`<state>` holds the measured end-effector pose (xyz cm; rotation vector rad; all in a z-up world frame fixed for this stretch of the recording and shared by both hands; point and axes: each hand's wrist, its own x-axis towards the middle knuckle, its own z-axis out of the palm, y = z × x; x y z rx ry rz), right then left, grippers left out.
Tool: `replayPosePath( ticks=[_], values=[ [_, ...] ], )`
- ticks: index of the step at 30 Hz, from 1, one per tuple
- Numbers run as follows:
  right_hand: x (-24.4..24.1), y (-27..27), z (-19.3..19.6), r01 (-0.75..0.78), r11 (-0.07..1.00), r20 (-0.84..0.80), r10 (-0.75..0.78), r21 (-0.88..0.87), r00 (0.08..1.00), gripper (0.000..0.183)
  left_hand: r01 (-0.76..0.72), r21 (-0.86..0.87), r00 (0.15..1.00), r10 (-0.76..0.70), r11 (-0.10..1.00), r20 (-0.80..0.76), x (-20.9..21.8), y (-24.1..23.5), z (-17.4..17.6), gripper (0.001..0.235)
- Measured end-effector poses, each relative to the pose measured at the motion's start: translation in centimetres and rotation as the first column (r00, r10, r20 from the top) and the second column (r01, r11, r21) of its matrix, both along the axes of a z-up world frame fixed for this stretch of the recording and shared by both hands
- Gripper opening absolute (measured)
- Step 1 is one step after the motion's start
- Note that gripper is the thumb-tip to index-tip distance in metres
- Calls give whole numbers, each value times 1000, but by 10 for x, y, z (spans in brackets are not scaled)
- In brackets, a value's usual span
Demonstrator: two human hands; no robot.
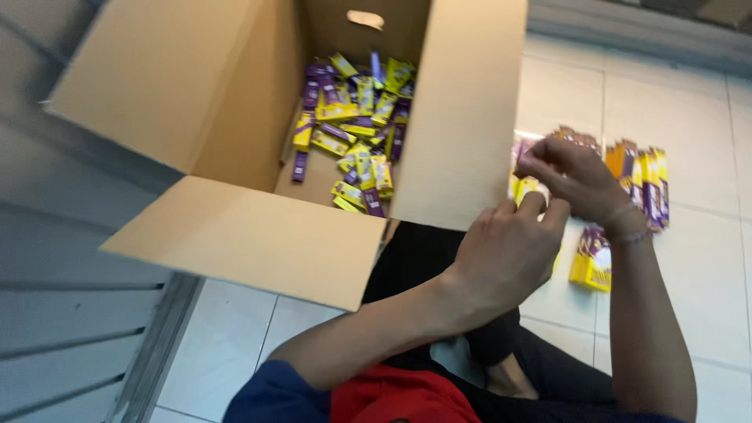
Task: The person removes small yellow and purple product boxes from a large cardboard carton and arranges them into neat rows on the tiled floor. The person repeatedly reaches into the box to retrieve more items and continues organizing them into groups.
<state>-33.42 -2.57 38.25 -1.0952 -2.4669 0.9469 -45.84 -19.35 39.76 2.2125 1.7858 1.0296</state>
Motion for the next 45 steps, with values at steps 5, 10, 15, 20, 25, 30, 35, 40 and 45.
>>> replayPosePath(
  ticks=[5,10,15,20,25,30,35,40,45],
  values=[
    [-100,35,29,-212,971,-116,225,109,968,18,-313,152,895,344,938,-282,-56,-31,57,8],
    [-165,43,18,-306,951,-70,309,45,949,10,-251,-1,910,236,968,-342,-164,-10,54,28],
    [-195,50,9,-274,959,53,278,-71,959,13,-466,-486,863,259,740,-433,-316,96,10,38],
    [-235,79,13,-245,970,112,244,-7,963,10,-565,-490,782,242,664,-574,-388,176,-54,40],
    [-299,133,-25,-270,961,89,265,56,960,14,-575,-546,797,266,610,-542,-408,236,-119,57],
    [-377,196,-68,-307,950,121,298,61,947,18,-410,-682,912,262,605,-316,-404,249,-185,59],
    [-390,230,-109,-260,960,381,203,105,902,18,-413,-652,882,100,636,-461,-411,261,-238,49],
    [-384,248,-142,-206,978,578,186,-31,795,33,-398,-619,911,210,677,-356,-434,324,-248,73],
    [-392,254,-151,-143,984,790,168,-102,590,48,-396,-317,826,184,862,-532,-445,356,-273,50]
  ],
)
